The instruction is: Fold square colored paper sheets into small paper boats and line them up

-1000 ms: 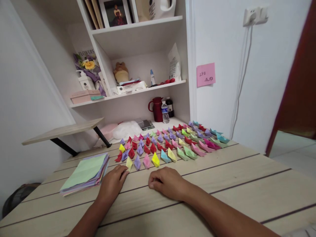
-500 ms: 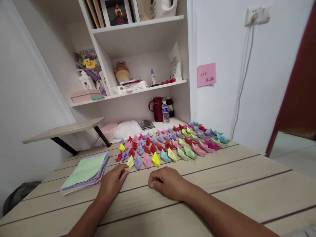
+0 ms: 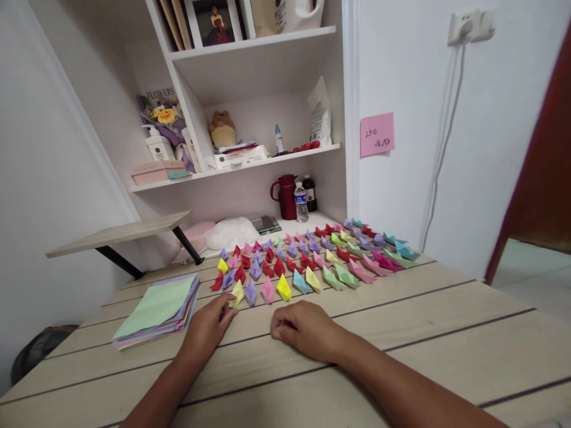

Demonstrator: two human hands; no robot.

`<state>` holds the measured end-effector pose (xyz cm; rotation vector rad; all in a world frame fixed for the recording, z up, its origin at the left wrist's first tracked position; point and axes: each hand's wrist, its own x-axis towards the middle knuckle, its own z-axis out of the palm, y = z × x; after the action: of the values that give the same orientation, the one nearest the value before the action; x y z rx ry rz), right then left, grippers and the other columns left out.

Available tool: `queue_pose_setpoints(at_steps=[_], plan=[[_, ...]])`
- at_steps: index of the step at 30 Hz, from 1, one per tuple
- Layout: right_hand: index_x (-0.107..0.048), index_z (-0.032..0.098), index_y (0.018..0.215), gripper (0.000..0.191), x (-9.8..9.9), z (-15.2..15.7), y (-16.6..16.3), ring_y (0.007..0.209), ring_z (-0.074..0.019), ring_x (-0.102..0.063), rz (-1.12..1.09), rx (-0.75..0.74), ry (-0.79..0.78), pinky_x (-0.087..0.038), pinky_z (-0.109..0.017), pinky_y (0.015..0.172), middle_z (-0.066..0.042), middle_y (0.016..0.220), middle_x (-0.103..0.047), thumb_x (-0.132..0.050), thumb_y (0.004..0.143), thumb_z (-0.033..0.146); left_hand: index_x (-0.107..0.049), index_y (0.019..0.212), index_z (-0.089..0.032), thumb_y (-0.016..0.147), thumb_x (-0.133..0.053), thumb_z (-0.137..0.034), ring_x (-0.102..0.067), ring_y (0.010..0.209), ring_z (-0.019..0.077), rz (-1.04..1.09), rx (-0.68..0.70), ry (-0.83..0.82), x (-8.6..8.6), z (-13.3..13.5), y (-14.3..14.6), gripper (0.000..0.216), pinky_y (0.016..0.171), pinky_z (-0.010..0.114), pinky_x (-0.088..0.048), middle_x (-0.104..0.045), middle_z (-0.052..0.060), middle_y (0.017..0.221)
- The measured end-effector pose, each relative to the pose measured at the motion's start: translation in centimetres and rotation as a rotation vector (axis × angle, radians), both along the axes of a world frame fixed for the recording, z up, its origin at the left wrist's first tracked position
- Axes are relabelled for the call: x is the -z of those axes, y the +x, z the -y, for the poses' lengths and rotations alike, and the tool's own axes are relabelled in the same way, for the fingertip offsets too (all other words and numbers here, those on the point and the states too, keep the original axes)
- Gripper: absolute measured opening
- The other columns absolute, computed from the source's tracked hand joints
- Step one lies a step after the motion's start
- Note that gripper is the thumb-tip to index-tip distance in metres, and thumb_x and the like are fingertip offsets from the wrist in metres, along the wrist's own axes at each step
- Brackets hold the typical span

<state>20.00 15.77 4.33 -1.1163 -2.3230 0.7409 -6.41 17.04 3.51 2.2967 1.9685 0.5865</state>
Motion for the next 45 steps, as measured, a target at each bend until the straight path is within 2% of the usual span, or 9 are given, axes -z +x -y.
queue_pose_setpoints(at_steps=[9, 15, 18, 22, 28, 34, 37, 40, 45], plan=[[-0.075, 0.023, 0.087, 0.016, 0.0, 0.0, -0.1, 0.08, -0.019, -0.068, 0.003, 0.007, 0.001, -0.044, -0.024, 0.07, -0.001, 0.084, -0.077, -0.061, 0.089, 0.03, -0.058, 0.124, -0.019, 0.093, -0.06, -0.039, -0.065, 0.101, 0.0206, 0.075, 0.064, 0.026, 0.4, -0.4, -0.2, 0.037, 0.086, 0.043, -0.057, -0.063, 0.008, 0.123], [-0.072, 0.023, 0.086, 0.018, 0.1, -0.1, 0.1, 0.08, -0.0186, -0.067, 0.002, -0.019, 0.009, -0.042, -0.024, 0.071, 0.0, 0.084, -0.075, -0.058, 0.092, 0.033, -0.05, 0.135, -0.02, 0.092, -0.063, -0.031, -0.065, 0.072, 0.0142, 0.116, 0.082, 0.111, 0.1, 0.3, 0.0, 0.046, 0.072, 0.035, -0.057, -0.067, -0.002, 0.082], [-0.068, 0.022, 0.082, 0.024, 0.2, -0.1, 0.1, 0.075, -0.0175, -0.063, 0.006, -0.048, 0.023, -0.04, -0.025, 0.068, 0.0, 0.079, -0.071, -0.053, 0.095, 0.035, -0.057, 0.125, -0.018, 0.094, -0.06, -0.037, -0.066, 0.08, 0.0149, 0.156, 0.045, 0.21, -0.1, 0.7, -0.3, 0.036, 0.073, 0.035, -0.058, -0.068, 0.003, 0.099], [-0.058, 0.02, 0.071, 0.035, 0.4, 0.1, -0.1, 0.066, -0.0157, -0.055, 0.008, -0.087, 0.042, -0.035, -0.026, 0.062, 0.0, 0.069, -0.062, -0.045, 0.099, 0.038, -0.061, 0.119, -0.02, 0.094, -0.059, -0.039, -0.064, 0.102, 0.0199, 0.197, -0.122, 0.45, -1.2, 1.3, -3.4, 0.031, 0.088, 0.042, -0.056, -0.063, 0.008, 0.123], [-0.051, 0.021, 0.07, 0.036, 0.8, 0.0, -0.5, 0.066, -0.0163, -0.052, 0.021, -0.107, 0.004, -0.035, -0.026, 0.062, 0.001, 0.069, -0.057, -0.044, 0.099, 0.042, -0.06, 0.121, -0.019, 0.092, -0.06, -0.039, -0.061, 0.111, 0.0236, 0.218, -0.509, 0.72, -3.5, 3.5, -10.8, 0.035, 0.095, 0.049, -0.052, -0.062, 0.008, 0.126], [-0.054, 0.022, 0.07, 0.04, 1.0, -0.1, -0.6, 0.068, -0.0187, -0.053, 0.021, -0.084, -0.009, -0.04, -0.027, 0.064, -0.001, 0.07, -0.058, -0.043, 0.098, 0.048, -0.066, 0.116, -0.028, 0.095, -0.053, -0.029, -0.052, 0.13, 0.0285, 0.145, -0.409, 0.565, -3.3, 3.6, -11.3, 0.025, 0.116, 0.065, -0.017, -0.059, 0.01, 0.138], [-0.056, 0.022, 0.07, 0.04, 1.3, -0.2, -0.5, 0.069, -0.0192, -0.053, 0.014, -0.085, -0.019, -0.042, -0.027, 0.064, -0.001, 0.07, -0.059, -0.044, 0.098, 0.049, -0.063, 0.12, -0.025, 0.092, -0.061, -0.033, -0.052, 0.129, 0.0271, 0.113, -0.293, 0.425, -2.8, 3.2, -11.1, 0.029, 0.114, 0.06, -0.031, -0.057, 0.008, 0.14], [-0.055, 0.022, 0.071, 0.039, 1.4, -0.3, -0.5, 0.07, -0.0188, -0.053, 0.011, -0.1, -0.034, -0.042, -0.027, 0.065, -0.001, 0.072, -0.059, -0.045, 0.098, 0.049, -0.058, 0.125, -0.02, 0.092, -0.061, -0.038, -0.06, 0.115, 0.0246, 0.114, -0.267, 0.321, -2.3, 2.9, -11.5, 0.038, 0.096, 0.05, -0.052, -0.059, 0.009, 0.133], [-0.052, 0.022, 0.071, 0.039, 1.2, -0.1, -0.5, 0.07, -0.0186, -0.053, 0.027, -0.103, -0.043, -0.041, -0.026, 0.065, -0.001, 0.073, -0.058, -0.044, 0.098, 0.049, -0.058, 0.125, -0.02, 0.093, -0.06, -0.039, -0.063, 0.107, 0.0223, 0.148, -0.265, 0.207, -1.6, 3.1, -12.3, 0.037, 0.09, 0.045, -0.055, -0.061, 0.009, 0.128]])
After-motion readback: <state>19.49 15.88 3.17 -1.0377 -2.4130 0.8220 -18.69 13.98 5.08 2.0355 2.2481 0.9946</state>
